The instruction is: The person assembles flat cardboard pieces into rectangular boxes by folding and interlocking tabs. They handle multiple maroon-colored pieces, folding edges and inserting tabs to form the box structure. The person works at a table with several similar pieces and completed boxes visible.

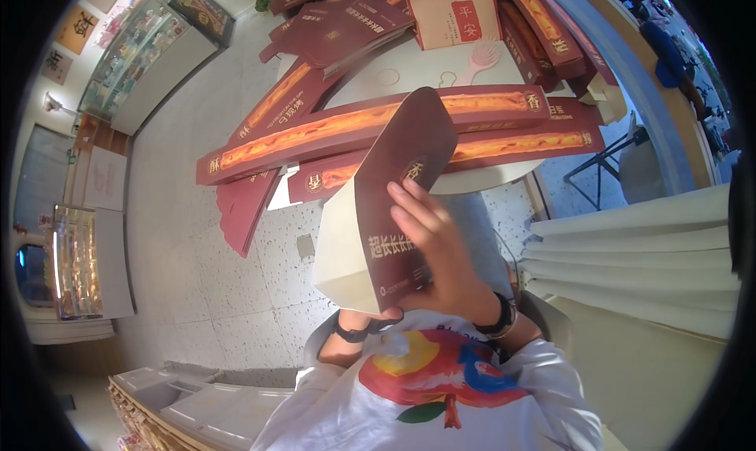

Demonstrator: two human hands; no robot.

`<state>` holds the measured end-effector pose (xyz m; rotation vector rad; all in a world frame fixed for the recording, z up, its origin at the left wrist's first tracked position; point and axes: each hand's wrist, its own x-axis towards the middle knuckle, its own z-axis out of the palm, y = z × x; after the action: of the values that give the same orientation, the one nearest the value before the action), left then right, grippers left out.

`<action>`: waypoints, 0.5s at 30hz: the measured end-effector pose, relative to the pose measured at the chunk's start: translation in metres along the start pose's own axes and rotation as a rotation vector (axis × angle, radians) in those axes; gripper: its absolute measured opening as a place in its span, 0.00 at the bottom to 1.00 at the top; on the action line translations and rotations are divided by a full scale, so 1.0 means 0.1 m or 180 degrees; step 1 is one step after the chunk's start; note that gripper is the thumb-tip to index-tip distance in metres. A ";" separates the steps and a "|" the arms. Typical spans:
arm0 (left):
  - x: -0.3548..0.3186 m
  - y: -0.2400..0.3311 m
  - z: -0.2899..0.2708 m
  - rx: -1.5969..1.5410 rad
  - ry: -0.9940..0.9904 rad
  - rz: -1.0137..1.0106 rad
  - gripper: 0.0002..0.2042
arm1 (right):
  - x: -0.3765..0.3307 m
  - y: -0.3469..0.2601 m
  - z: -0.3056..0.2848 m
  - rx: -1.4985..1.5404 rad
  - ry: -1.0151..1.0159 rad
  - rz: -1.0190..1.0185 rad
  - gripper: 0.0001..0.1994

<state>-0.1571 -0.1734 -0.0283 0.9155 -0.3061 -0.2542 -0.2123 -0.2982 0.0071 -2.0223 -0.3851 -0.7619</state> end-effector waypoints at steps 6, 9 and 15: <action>-0.08 0.06 -0.13 -0.0063 -0.0240 -0.0103 0.33 | -0.10 0.09 0.14 -0.0353 0.0051 -0.0185 0.39; -0.14 0.10 -0.20 -0.0089 -0.0351 -0.0175 0.36 | -0.12 0.04 0.07 -0.0042 0.0018 -0.0226 0.43; -0.24 0.03 -0.29 -0.0145 -0.0304 -0.0246 0.42 | -0.21 -0.26 -0.33 0.0360 0.1270 -0.0582 0.43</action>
<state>-0.1685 -0.1422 -0.0457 0.8726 -0.3520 -0.3753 -0.2542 -0.3118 0.0240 -1.6937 -0.3729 -1.2029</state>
